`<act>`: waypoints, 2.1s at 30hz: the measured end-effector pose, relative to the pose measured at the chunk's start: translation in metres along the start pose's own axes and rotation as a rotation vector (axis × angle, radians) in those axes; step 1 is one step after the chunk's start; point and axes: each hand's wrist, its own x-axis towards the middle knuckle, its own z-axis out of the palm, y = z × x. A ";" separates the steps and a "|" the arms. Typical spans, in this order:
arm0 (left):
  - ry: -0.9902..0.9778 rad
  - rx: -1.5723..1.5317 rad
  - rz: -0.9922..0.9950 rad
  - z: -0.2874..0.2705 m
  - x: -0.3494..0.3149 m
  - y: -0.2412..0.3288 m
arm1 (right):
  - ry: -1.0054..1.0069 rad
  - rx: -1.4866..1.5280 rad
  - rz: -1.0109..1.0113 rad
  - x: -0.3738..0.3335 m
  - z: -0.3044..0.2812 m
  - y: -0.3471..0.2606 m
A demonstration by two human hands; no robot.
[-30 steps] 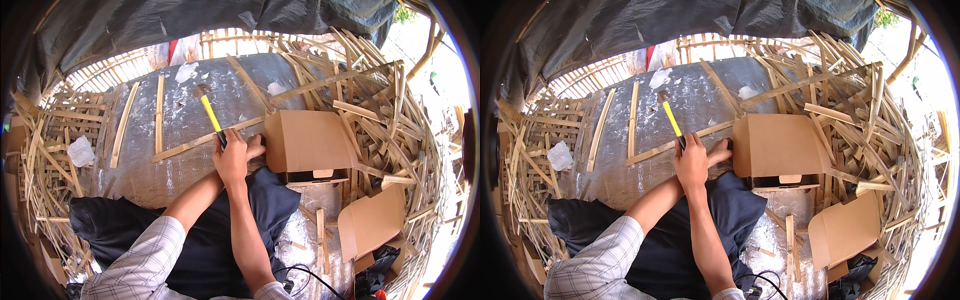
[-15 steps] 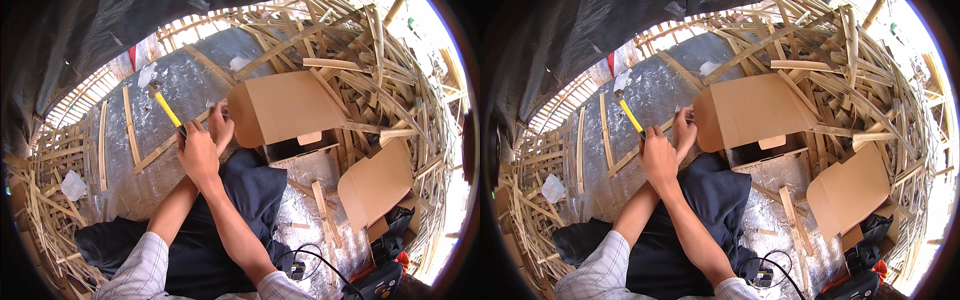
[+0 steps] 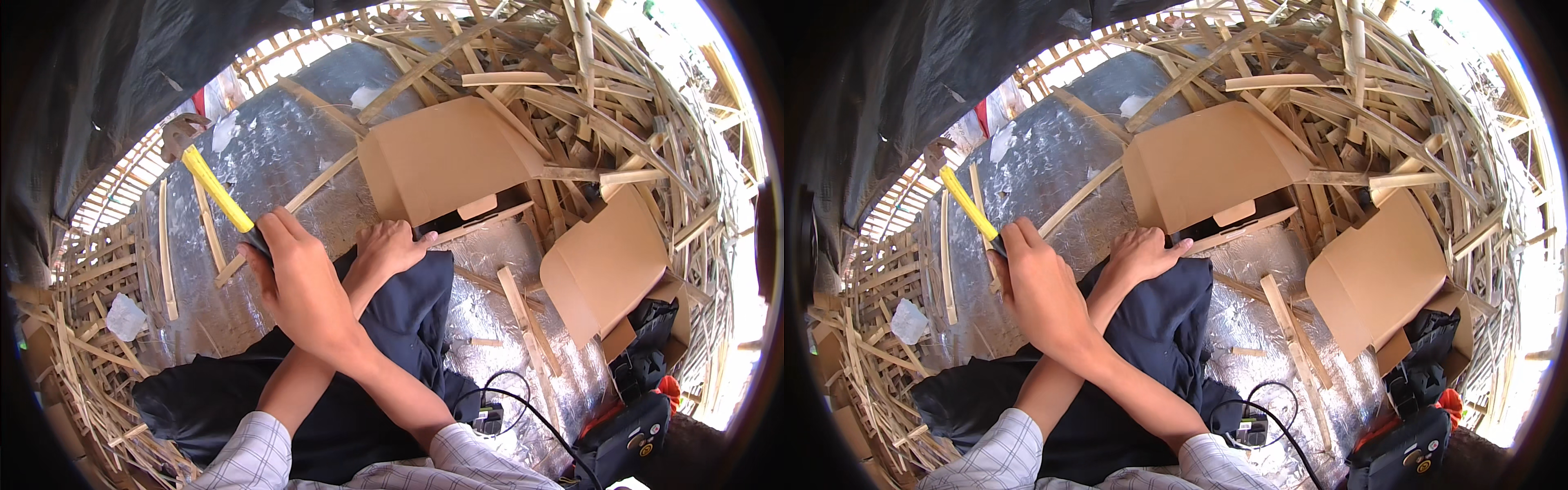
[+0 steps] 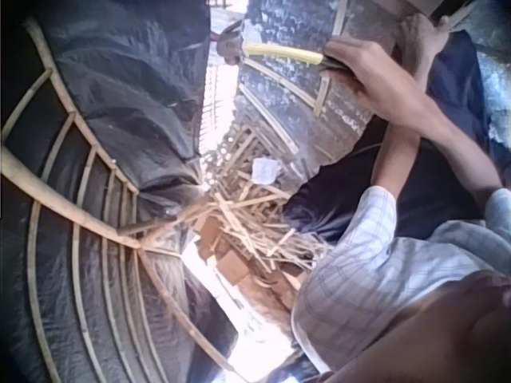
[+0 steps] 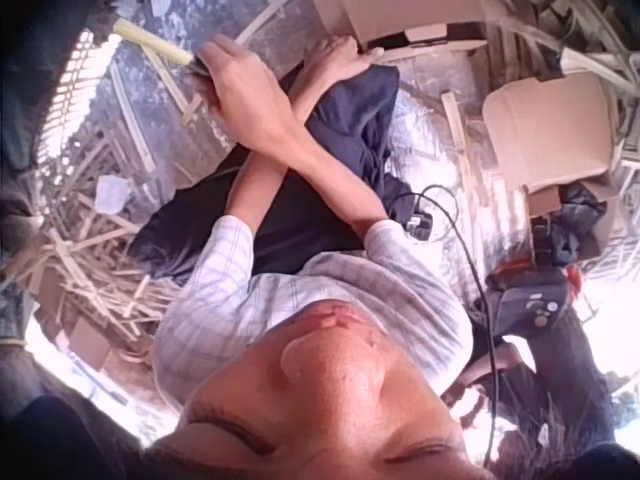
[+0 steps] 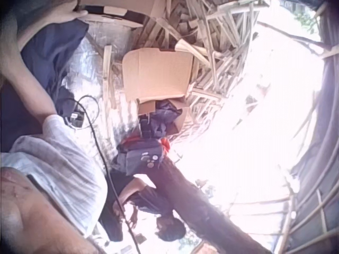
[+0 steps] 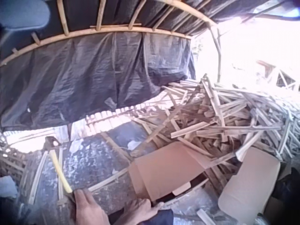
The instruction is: The person positions thin wood strips on a board and hammers small nails into them to secure them. They align each strip and use a hammer to drive nails through the wood.
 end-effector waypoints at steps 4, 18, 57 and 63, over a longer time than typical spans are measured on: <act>-0.105 -0.213 -0.103 0.017 0.031 0.003 | 0.066 0.090 -0.059 -0.008 0.000 -0.014; -0.034 -1.250 -0.091 -0.018 0.011 -0.038 | 0.127 0.022 -0.116 -0.043 -0.009 -0.028; 1.598 -0.937 -1.278 0.098 -0.859 -0.290 | -0.381 -0.068 0.314 -0.067 0.103 0.065; 1.841 -0.871 -1.317 0.222 -1.042 -0.288 | -0.375 -0.056 0.335 -0.068 0.108 0.075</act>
